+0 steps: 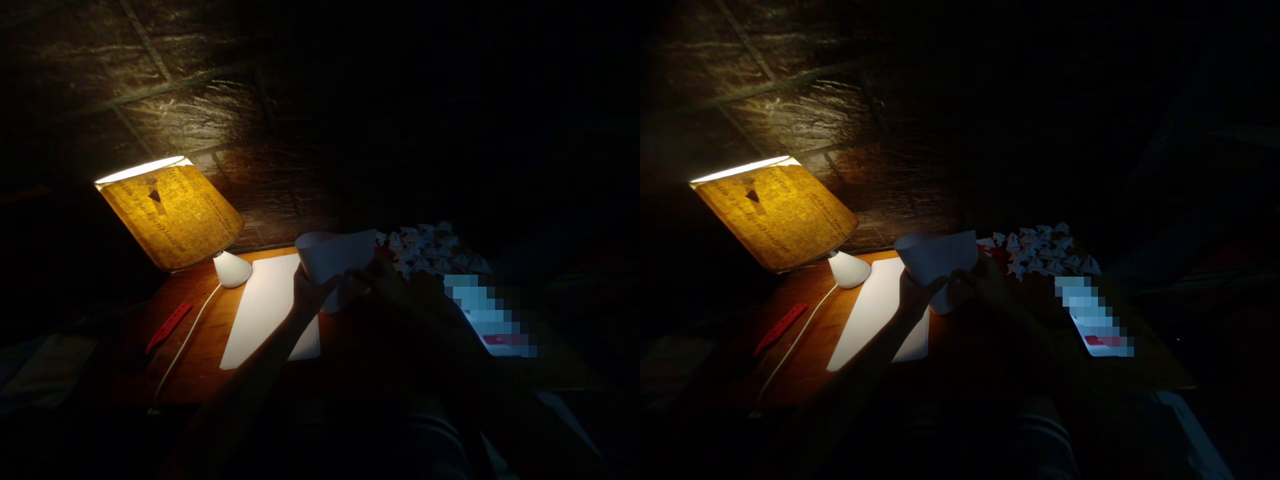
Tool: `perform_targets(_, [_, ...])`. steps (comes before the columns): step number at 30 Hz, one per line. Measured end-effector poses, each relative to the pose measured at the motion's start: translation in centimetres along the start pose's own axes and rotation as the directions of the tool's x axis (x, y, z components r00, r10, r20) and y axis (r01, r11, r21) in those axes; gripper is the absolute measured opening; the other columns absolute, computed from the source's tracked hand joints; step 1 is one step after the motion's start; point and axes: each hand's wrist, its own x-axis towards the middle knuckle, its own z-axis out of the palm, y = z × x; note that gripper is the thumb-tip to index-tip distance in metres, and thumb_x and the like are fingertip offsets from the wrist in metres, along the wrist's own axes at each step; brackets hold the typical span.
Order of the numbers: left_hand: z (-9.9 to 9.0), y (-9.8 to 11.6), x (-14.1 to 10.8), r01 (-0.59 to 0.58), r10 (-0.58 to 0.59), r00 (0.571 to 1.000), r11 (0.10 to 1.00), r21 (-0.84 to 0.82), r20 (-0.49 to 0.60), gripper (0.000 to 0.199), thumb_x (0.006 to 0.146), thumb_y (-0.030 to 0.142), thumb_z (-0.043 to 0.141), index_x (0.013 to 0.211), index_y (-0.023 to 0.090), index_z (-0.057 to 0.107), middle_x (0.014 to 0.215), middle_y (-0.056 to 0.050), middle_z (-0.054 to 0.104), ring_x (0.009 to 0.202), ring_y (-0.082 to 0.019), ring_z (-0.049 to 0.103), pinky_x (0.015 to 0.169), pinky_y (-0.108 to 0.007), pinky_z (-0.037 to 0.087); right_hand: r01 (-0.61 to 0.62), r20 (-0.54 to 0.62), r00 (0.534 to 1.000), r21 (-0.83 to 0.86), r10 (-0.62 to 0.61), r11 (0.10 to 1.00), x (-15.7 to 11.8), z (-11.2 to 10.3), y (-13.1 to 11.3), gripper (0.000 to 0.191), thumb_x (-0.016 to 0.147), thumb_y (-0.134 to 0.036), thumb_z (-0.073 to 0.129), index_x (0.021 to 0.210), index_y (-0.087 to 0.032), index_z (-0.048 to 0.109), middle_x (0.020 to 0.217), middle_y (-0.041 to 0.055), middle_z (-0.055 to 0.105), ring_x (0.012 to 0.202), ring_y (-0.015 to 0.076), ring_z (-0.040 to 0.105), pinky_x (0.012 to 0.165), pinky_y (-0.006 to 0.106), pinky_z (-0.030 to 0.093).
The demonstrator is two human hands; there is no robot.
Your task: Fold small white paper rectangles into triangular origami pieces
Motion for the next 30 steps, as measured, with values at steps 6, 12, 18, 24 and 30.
perform_targets(6, [-0.1, 0.2, 0.0, 0.015, -0.015, 1.000, 1.000, 0.002, -0.013, 0.070, 0.044, 0.038, 0.098, 0.104, 0.014, 0.070, 0.100, -0.012, 0.079, 0.091, -0.029, 0.076, 0.077, -0.039, 0.064, -0.067, 0.057, 0.997, 0.128, 0.060, 0.989, 0.2, 0.1, -0.1, 0.042, 0.071, -0.057, 0.086, 0.089, -0.022, 0.073, 0.097, 0.0114, 0.080, 0.102, 0.0326, 0.074, 0.095, 0.051, 0.057])
perform_targets(12, [0.1, 0.2, -0.1, -0.007, 0.007, 1.000, 1.000, -0.016, 0.002, 0.066, 0.046, 0.035, 0.096, 0.103, 0.015, 0.070, 0.099, -0.012, 0.079, 0.091, -0.029, 0.076, 0.076, -0.038, 0.064, -0.060, 0.035, 0.998, 0.144, 0.055, 0.988, 0.1, 0.4, 0.0, 0.041, 0.071, -0.059, 0.086, 0.088, -0.023, 0.073, 0.090, 0.0087, 0.079, 0.094, 0.0298, 0.074, 0.089, 0.049, 0.059])
perform_targets(18, [0.0, 0.3, -0.1, -0.005, 0.005, 1.000, 1.000, 0.006, -0.015, 0.065, 0.046, 0.035, 0.096, 0.102, 0.015, 0.070, 0.098, -0.012, 0.078, 0.090, -0.029, 0.075, 0.074, -0.037, 0.064, -0.047, 0.028, 0.999, 0.143, 0.044, 0.989, 0.3, 0.4, 0.3, 0.040, 0.069, -0.058, 0.087, 0.078, -0.023, 0.069, 0.081, 0.0053, 0.075, 0.084, 0.0261, 0.072, 0.085, 0.045, 0.058])
perform_targets(24, [0.2, 0.4, -0.1, -0.007, 0.007, 1.000, 1.000, -0.010, -0.017, 0.064, 0.046, 0.038, 0.096, 0.100, 0.015, 0.069, 0.096, -0.012, 0.078, 0.089, -0.030, 0.076, 0.073, -0.038, 0.064, -0.050, 0.013, 0.999, 0.145, 0.049, 0.988, 0.5, 0.6, 1.5, 0.040, 0.072, -0.058, 0.084, 0.090, -0.024, 0.072, 0.092, 0.0084, 0.078, 0.095, 0.0296, 0.074, 0.089, 0.048, 0.057])
perform_targets(30, [0.3, 0.4, -0.1, -0.012, 0.012, 0.999, 1.000, -0.011, -0.033, 0.062, 0.046, 0.036, 0.094, 0.099, 0.015, 0.070, 0.095, -0.012, 0.078, 0.086, -0.028, 0.075, 0.071, -0.037, 0.064, -0.048, -0.032, 0.998, 0.149, 0.053, 0.988, 0.3, 0.5, 1.2, 0.036, 0.070, -0.051, 0.083, 0.090, -0.025, 0.072, 0.097, 0.0089, 0.079, 0.098, 0.0315, 0.074, 0.095, 0.053, 0.057])
